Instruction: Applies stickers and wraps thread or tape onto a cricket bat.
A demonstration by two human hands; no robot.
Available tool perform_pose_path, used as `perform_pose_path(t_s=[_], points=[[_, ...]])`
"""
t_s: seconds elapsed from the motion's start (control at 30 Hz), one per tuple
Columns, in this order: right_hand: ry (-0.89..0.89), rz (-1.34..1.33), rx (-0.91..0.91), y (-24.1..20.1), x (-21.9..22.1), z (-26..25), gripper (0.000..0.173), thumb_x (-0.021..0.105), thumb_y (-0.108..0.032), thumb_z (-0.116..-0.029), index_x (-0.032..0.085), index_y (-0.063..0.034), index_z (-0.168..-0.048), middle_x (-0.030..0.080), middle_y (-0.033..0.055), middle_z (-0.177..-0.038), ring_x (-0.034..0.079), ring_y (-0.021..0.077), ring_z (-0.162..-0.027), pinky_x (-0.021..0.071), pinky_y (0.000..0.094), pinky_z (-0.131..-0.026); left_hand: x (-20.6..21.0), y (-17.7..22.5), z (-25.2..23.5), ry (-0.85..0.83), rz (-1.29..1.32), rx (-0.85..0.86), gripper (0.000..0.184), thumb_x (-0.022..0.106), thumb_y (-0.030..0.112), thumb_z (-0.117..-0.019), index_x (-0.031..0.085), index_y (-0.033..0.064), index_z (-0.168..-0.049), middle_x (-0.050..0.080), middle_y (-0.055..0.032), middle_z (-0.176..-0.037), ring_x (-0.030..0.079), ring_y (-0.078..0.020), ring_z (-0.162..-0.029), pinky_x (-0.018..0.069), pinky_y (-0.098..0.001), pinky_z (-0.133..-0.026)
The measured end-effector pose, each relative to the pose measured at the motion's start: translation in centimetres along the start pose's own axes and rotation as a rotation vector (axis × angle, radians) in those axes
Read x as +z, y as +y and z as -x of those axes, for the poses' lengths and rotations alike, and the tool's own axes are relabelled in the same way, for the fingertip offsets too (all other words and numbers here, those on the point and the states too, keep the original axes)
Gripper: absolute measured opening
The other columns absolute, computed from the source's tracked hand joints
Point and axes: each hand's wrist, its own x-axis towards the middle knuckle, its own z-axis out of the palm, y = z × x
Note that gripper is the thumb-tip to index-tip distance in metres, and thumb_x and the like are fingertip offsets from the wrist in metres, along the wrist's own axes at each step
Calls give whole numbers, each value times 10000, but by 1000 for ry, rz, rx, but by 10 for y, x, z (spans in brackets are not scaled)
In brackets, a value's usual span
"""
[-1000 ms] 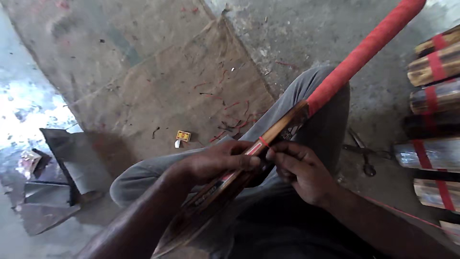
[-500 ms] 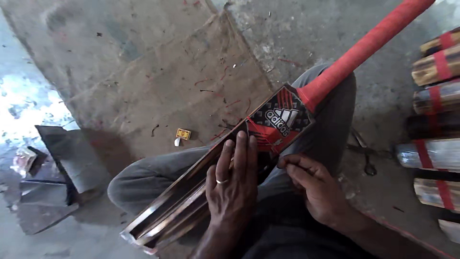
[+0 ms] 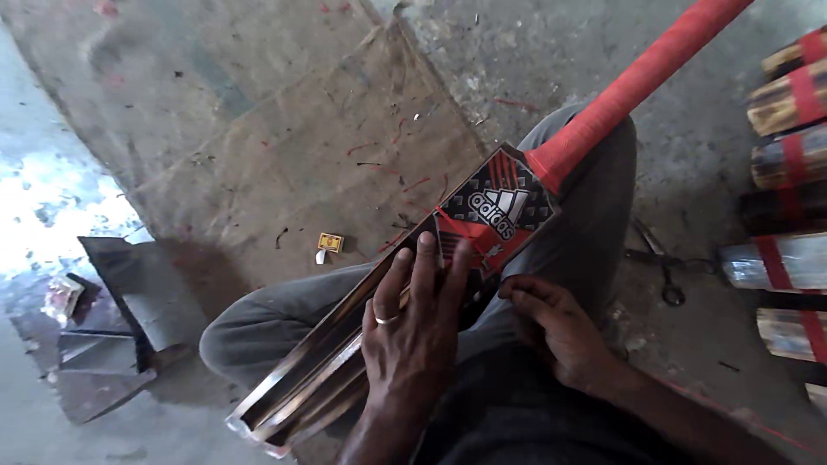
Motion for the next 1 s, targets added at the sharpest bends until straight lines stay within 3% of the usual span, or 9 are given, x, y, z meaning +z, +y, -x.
perform_pose_path(t_s=[0.07,0.2,0.37,0.47,0.57,0.8,0.87,0.93,1.0], points=[[-4,-10,4,3,-1,-4,216,546,-256,-1056,701,-155,-1168,491,15,-682,416,69,-501,393,214,-461,-3,-1,-3,-29,3,18,695,666,508,-936,362,486,-1561,278,-8,-1678,372,-266,-1470,432,-470,-1042],[-25,-48,-15,5,-1,-6,224,526,-243,-1061,685,-143,-1184,449,3,-656,398,67,-491,379,213,-459,-7,-5,-7,-51,54,28,661,670,488,-937,394,507,-1537,306,-21,-1666,391,-289,-1457,439,-488,-1046],[-103,-21,-67,-9,2,-7,227,520,-244,-1068,689,-128,-1166,461,9,-645,408,72,-489,390,222,-461,-27,-18,-20,-166,217,50,637,668,482,-930,424,510,-1518,352,-37,-1639,457,-325,-1398,520,-527,-915],[-128,15,-123,-29,15,-5,217,533,-225,-1067,699,-123,-1162,503,18,-682,426,73,-512,399,219,-473,-47,-35,-33,-308,507,54,632,689,440,-912,458,514,-1495,428,53,-1581,493,-235,-1359,536,-507,-916],[-165,-19,-211,-42,24,-8,204,540,-175,-1061,707,-94,-1144,545,19,-708,445,51,-526,405,191,-481,-56,-50,-42,-529,907,-10,764,766,315,-839,446,491,-1511,521,127,-1449,618,-79,-1114,607,-369,-798],[-170,-80,-161,-44,32,-28,198,544,-170,-1053,711,-93,-1127,550,21,-744,425,49,-526,377,183,-464,-33,-73,-52,-836,1352,-178,802,785,187,-895,410,444,-1556,678,38,-1281,708,-153,-974,642,-350,-779],[-175,-74,-160,-46,34,-36,200,541,-168,-1055,712,-98,-1130,574,24,-765,422,43,-518,372,179,-455,-38,-75,-50,-735,1296,-216,740,767,241,-919,427,430,-1549,664,51,-1317,711,-160,-999,646,-373,-795],[-165,-55,-140,-50,38,-45,215,521,-156,-1066,705,-86,-1153,597,39,-788,428,46,-519,376,178,-456,-46,-68,-41,-438,884,-210,645,710,385,-951,437,433,-1533,569,140,-1443,654,-81,-1138,617,-374,-862],[-136,-43,-98,-53,43,-54,230,510,-153,-1070,698,-81,-1181,554,25,-751,412,51,-516,368,185,-458,-37,-45,-27,-121,437,-199,580,659,408,-963,493,328,-1513,497,-9,-1515,507,-269,-1335,469,-570,-978]])
